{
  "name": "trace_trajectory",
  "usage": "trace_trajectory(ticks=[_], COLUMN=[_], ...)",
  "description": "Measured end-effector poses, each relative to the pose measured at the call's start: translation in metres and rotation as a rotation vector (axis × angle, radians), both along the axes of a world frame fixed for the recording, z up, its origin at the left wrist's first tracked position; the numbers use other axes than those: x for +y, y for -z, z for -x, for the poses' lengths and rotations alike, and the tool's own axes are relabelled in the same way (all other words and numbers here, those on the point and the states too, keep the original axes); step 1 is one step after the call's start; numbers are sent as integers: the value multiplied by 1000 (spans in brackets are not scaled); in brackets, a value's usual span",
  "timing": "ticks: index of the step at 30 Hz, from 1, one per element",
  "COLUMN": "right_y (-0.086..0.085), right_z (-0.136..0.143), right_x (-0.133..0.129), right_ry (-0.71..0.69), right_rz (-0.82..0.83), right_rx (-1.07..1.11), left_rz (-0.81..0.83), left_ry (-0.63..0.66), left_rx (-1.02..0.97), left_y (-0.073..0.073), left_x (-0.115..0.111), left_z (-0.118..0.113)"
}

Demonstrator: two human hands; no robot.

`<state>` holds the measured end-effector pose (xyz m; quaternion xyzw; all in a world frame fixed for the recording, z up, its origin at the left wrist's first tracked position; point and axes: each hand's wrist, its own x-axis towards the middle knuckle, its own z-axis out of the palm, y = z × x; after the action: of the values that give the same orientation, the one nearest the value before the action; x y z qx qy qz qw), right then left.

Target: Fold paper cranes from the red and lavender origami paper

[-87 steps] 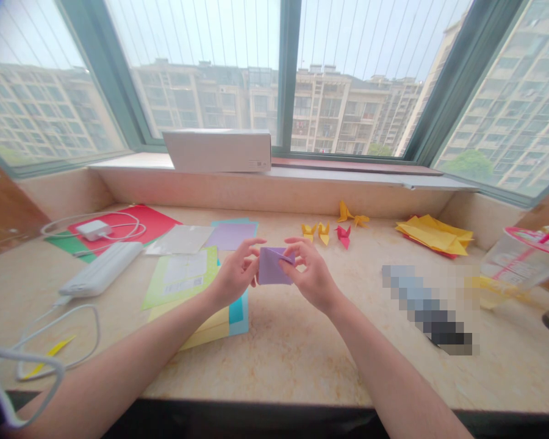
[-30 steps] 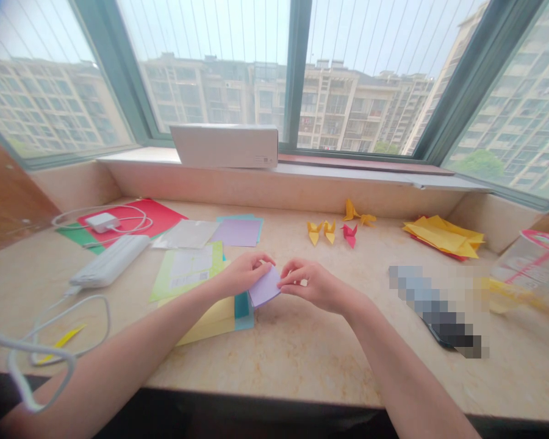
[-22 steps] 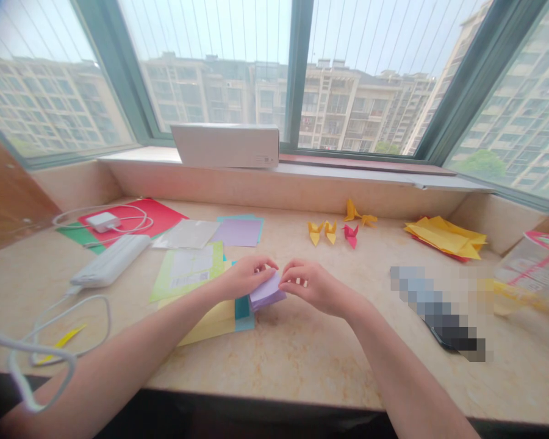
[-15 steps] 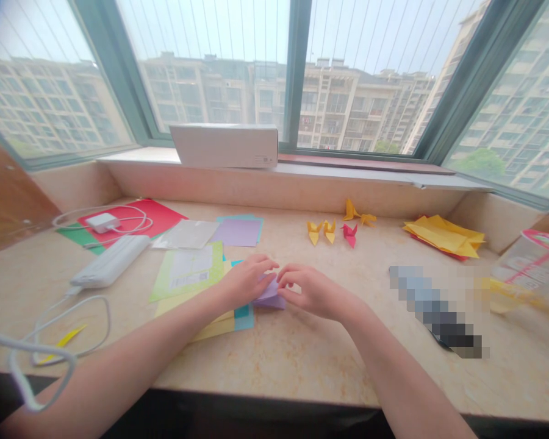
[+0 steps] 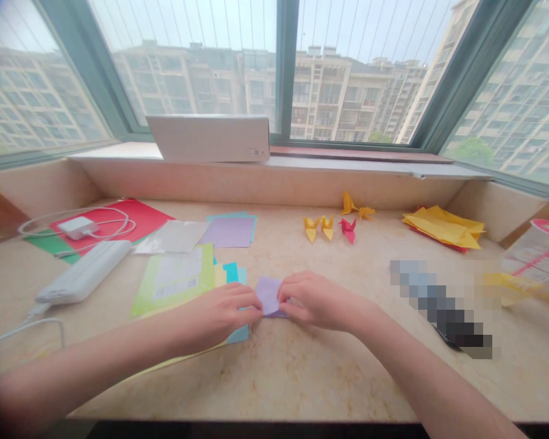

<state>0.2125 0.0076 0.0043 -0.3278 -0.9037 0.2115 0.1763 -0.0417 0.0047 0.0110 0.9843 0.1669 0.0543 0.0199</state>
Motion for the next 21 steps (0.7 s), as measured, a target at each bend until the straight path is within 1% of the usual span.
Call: trace_trajectory(ticks=[3, 6, 9, 11, 14, 18, 21], right_y=[6, 15, 23, 27, 30, 33, 34], right_z=[0, 2, 6, 8, 12, 15, 16], right_x=[0, 0, 0, 0, 0, 0, 0], right_ry=[21, 102, 181, 224, 278, 318, 326], right_rz=[2, 21, 32, 34, 46, 84, 87], right_rx=[-32, -12, 21, 56, 83, 115, 137], left_rz=[72, 172, 207, 192, 163, 149, 125], left_ry=[-8, -31, -14, 1, 6, 15, -19], left_rx=[-86, -158, -171, -170, -172, -194, -171], left_y=[9, 16, 21, 21, 18, 12, 13], left_x=[2, 7, 9, 8, 5, -1, -3], left_z=[10, 16, 19, 21, 23, 23, 22])
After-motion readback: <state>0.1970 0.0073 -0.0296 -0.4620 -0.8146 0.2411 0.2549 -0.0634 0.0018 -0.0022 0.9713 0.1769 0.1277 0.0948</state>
